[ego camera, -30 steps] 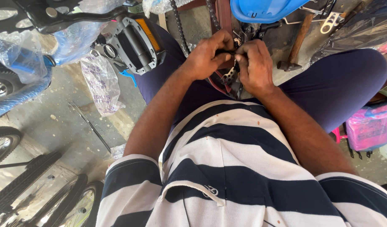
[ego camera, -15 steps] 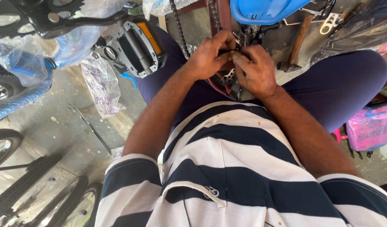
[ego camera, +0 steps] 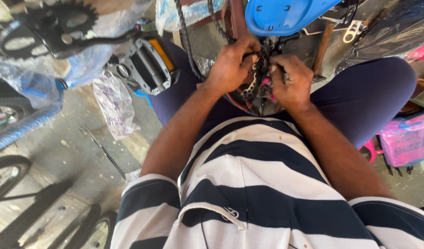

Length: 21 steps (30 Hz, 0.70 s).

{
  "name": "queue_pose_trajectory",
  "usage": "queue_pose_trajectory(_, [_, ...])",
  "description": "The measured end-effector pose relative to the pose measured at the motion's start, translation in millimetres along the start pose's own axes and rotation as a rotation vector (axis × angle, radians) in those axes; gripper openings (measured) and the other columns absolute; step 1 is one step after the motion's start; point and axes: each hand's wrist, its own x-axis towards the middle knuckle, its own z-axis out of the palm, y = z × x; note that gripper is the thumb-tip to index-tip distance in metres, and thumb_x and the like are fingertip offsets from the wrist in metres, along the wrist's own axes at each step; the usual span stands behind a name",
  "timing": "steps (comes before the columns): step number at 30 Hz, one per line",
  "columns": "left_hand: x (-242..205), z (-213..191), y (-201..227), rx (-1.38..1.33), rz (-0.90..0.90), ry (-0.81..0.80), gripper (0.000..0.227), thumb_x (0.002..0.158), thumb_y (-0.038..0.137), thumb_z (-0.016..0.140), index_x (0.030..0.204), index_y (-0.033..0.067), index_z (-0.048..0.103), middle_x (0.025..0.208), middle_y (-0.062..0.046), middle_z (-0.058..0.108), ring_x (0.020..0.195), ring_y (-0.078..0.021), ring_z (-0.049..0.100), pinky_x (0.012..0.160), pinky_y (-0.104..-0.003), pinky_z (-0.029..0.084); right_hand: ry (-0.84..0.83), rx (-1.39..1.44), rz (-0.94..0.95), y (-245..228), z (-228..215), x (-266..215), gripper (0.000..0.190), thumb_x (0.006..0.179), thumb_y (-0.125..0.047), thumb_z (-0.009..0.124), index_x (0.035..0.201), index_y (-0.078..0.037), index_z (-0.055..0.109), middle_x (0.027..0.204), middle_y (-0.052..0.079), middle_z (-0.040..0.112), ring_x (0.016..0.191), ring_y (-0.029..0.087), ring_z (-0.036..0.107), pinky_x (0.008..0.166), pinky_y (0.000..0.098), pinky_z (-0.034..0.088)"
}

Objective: The person repairs a bicycle chain by using pliers and a hammer to remove and reattach a chain link. They retrieve a small metal pin from a container and use it to connect the chain ends, then secure the connection with a hammer.

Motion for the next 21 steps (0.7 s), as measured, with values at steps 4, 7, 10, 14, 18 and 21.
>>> queue_pose_trajectory(4, [-0.5,11.9,7.6,0.094,0.024,0.006,0.025,0.090,-0.004,0.068,0.112,0.0039,0.057,0.103,-0.016,0.076,0.102,-0.0367,0.075,0.085,-0.043,0.060,0.026,-0.125,-0.031,-12.6,2.3,9.7,0.026,0.090,-0.001,0.082,0.113,0.003,0.070,0.108,0.019,0.069,0.093,0.034,0.072,0.080,0.0402,0.059])
queue_pose_trajectory(7, [-1.4,16.9,9.3,0.132,0.003,-0.013,0.026,0.090,-0.004,0.067,0.113,0.0040,0.056,0.103,-0.017,0.075,0.101,-0.0385,0.074,0.085,-0.046,0.059,0.006,-0.239,-0.059,-15.2,1.8,17.1,0.022,0.087,-0.004,0.085,0.105,0.000,0.074,0.103,0.016,0.070,0.088,0.035,0.071,0.075,0.0414,0.057])
queue_pose_trajectory(10, [-6.8,18.3,9.8,0.180,-0.060,-0.030,0.027,0.089,-0.003,0.068,0.113,0.0038,0.057,0.102,-0.017,0.076,0.099,-0.0393,0.074,0.083,-0.047,0.059,-0.027,-0.287,-0.116,-14.8,3.3,18.4,0.020,0.086,-0.004,0.084,0.104,-0.001,0.074,0.102,0.013,0.070,0.088,0.034,0.071,0.073,0.0416,0.057])
queue_pose_trajectory(14, [-10.2,16.9,10.6,0.179,-0.073,-0.014,0.025,0.089,-0.002,0.068,0.112,0.0030,0.059,0.103,-0.017,0.076,0.098,-0.0376,0.075,0.083,-0.045,0.060,-0.024,-0.220,-0.137,-10.5,5.1,15.9,0.015,0.088,-0.001,0.083,0.100,0.000,0.073,0.099,0.013,0.071,0.084,0.032,0.072,0.069,0.0391,0.057])
queue_pose_trajectory(18, [-9.7,10.3,10.2,0.097,-0.116,-0.014,0.021,0.092,-0.003,0.065,0.112,0.0015,0.061,0.100,-0.017,0.078,0.095,-0.0309,0.079,0.081,-0.040,0.062,-0.075,-0.187,-0.158,0.7,4.2,11.7,0.013,0.089,0.000,0.083,0.095,0.000,0.072,0.096,0.013,0.072,0.082,0.029,0.072,0.069,0.0366,0.058])
queue_pose_trajectory(21, [-11.2,5.3,10.0,0.014,-0.277,-0.043,0.019,0.094,-0.001,0.062,0.113,0.0010,0.061,0.098,-0.016,0.079,0.083,-0.0232,0.081,0.074,-0.036,0.062,-0.062,0.017,-0.022,12.6,5.2,6.6,0.007,0.098,0.002,0.079,0.102,0.000,0.074,0.101,0.014,0.073,0.084,0.023,0.075,0.072,0.0320,0.061])
